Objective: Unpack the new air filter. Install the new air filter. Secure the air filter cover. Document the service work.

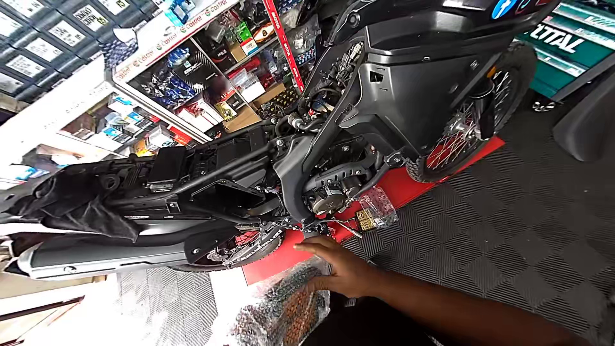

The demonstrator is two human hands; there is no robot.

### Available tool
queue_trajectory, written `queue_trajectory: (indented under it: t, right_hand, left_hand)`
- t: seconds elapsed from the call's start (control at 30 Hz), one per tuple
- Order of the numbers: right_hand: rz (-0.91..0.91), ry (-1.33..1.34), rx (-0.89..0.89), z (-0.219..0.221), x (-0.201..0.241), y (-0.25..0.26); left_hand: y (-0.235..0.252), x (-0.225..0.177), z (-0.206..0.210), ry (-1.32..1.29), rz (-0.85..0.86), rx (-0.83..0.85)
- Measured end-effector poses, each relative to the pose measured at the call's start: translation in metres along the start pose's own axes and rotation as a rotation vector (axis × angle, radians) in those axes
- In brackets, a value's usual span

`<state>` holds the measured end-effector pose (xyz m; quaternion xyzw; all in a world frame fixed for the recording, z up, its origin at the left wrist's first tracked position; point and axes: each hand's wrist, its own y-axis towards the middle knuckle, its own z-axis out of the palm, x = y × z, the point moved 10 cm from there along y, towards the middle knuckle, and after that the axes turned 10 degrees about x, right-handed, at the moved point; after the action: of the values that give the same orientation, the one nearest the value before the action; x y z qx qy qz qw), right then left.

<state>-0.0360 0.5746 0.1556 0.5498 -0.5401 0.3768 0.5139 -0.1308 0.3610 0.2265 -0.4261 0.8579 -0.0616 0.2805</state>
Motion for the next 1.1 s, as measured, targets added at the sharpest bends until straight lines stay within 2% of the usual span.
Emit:
queue_trajectory:
  t: [0.17,0.2,0.27,0.37,0.43,0.5,0.57,0.63,0.7,0.73,0.87,0.93,1.0,1.03,1.07,1.1]
  right_hand:
    - [-0.156,-0.066,0.120,0.004,0.023,0.022]
    - [-0.181,-0.052,0.114,0.004,0.029,0.023]
    - [-0.212,0.037,0.102,0.005,0.036,0.025]
    - [-0.051,0.289,0.069,0.004,0.015,0.031]
    - [0.060,0.370,0.022,0.010,0.000,0.030]
    - [0.034,0.207,0.016,0.018,0.008,0.028]
    - [-0.095,-0.029,0.038,0.024,0.034,0.026]
    - [-0.218,-0.206,0.075,0.033,0.058,0.024]
    - [-0.312,-0.350,0.132,0.045,0.074,0.025]
    - [-0.352,-0.372,0.145,0.048,0.079,0.026]
    - [-0.361,-0.275,0.242,0.051,0.085,0.032]
    - [-0.285,-0.042,0.212,0.047,0.076,0.032]
    - [-0.191,0.126,0.111,0.038,0.061,0.028]
    - [-0.156,0.152,0.047,0.032,0.053,0.025]
    - [-0.131,0.155,-0.020,0.026,0.044,0.020]
    - [-0.104,0.140,-0.079,0.020,0.034,0.015]
  left_hand:
    - [-0.004,-0.021,-0.003,0.092,0.077,-0.026]
    - [-0.005,-0.028,-0.003,0.106,0.017,0.043]
    - [-0.007,-0.032,0.003,0.186,-0.178,0.283]
    - [-0.011,-0.013,-0.002,0.122,-0.040,0.015]
    - [-0.010,-0.015,-0.006,0.100,-0.079,0.055]
    - [-0.011,-0.033,-0.012,0.157,-0.193,0.199]
    - [-0.017,-0.062,-0.021,0.232,-0.389,0.419]
    - [-0.024,-0.070,-0.026,0.267,-0.423,0.427]
    - [-0.027,-0.059,-0.022,0.288,-0.385,0.378]
    - [-0.026,-0.055,-0.019,0.300,-0.340,0.352]
    - [-0.025,-0.069,-0.016,0.313,-0.346,0.462]
    - [-0.028,-0.071,-0.022,0.248,-0.298,0.313]
    - [-0.032,-0.054,-0.026,0.170,-0.042,-0.048]
    - [-0.034,-0.042,-0.025,0.162,0.062,-0.134]
    - [-0.032,-0.035,-0.025,0.133,0.078,-0.061]
    - [-0.031,-0.025,-0.026,0.097,0.135,-0.070]
